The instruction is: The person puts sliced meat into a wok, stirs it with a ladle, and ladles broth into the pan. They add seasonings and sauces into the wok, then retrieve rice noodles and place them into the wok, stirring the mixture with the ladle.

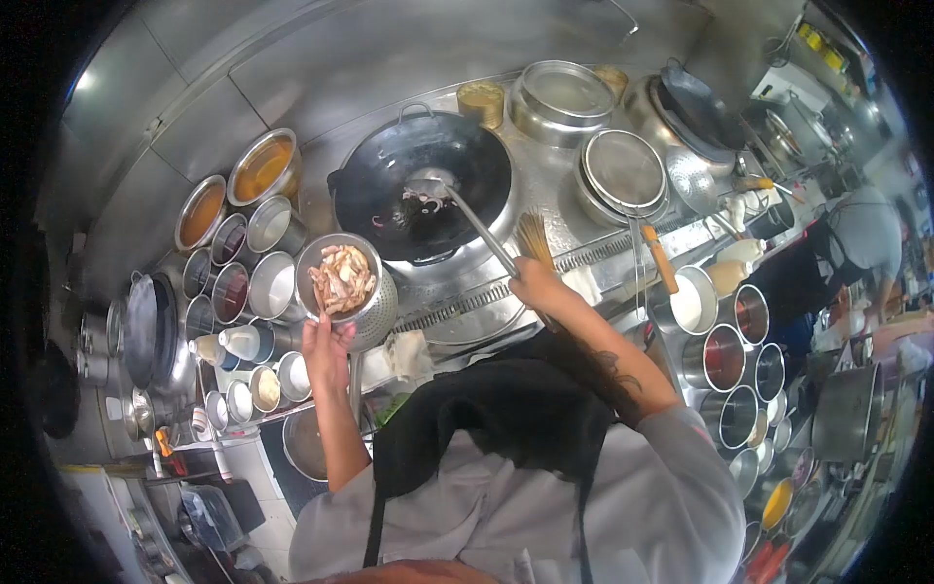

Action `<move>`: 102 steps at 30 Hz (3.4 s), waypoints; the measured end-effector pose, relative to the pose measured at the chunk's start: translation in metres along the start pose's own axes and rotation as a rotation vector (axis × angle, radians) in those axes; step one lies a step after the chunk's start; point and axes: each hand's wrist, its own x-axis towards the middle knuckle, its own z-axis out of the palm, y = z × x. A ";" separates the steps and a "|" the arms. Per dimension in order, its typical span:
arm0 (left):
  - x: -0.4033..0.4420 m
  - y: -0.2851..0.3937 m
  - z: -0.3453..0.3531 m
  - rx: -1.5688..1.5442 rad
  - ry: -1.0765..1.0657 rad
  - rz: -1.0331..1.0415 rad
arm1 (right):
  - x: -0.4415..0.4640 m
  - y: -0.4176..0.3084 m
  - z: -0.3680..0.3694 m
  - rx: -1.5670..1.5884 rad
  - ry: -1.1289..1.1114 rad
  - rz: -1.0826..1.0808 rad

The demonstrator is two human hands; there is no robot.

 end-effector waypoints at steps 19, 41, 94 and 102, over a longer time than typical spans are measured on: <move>0.251 -0.123 0.127 1.511 -0.269 0.797 | -0.004 -0.023 -0.055 1.087 -0.173 0.346; 0.044 -0.056 0.075 0.163 0.263 0.298 | -0.001 0.073 -0.067 0.671 -0.199 0.069; -0.185 -0.142 0.092 0.934 0.084 0.479 | -0.055 0.086 -0.063 0.457 -0.276 -0.002; -0.144 -0.167 0.149 0.899 -0.404 0.327 | 0.036 0.119 -0.040 -0.091 -0.174 -0.286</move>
